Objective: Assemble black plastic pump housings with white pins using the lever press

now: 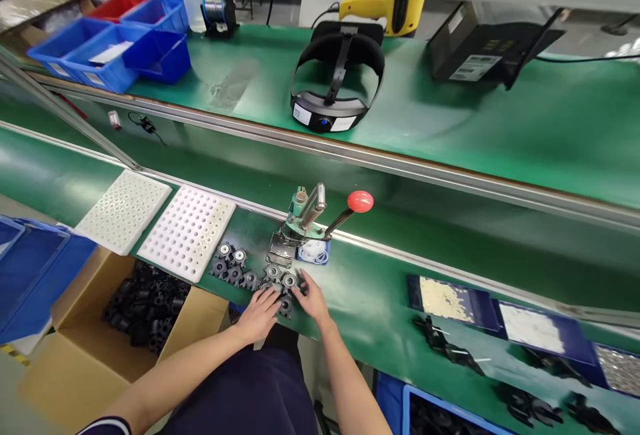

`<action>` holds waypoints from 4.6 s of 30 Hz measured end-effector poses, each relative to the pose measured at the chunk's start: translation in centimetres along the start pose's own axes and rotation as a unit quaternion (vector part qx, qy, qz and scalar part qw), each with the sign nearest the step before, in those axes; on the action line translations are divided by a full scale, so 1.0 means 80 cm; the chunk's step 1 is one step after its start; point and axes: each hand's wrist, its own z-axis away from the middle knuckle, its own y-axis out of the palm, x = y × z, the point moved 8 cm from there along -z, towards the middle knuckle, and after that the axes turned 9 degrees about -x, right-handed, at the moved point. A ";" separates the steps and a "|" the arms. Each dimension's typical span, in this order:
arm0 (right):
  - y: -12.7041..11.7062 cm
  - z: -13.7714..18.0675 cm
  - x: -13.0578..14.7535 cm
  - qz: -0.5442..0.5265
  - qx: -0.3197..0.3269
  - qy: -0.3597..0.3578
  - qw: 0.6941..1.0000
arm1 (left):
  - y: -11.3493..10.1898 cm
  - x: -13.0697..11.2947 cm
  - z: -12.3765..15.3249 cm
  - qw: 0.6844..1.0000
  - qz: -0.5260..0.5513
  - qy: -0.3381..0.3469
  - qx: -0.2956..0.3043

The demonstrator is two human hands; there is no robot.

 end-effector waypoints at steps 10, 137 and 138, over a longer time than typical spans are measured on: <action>0.001 -0.032 0.001 -0.056 0.099 -0.010 0.993 | 0.058 -0.013 -0.046 0.998 -0.041 0.013 0.055; -0.005 -0.001 0.080 0.259 -0.062 -0.116 0.957 | 0.022 0.043 -0.087 0.996 -0.071 -0.010 0.061; -0.004 0.002 0.079 0.254 -0.075 -0.113 0.958 | 0.023 0.043 -0.087 0.996 -0.071 -0.011 0.061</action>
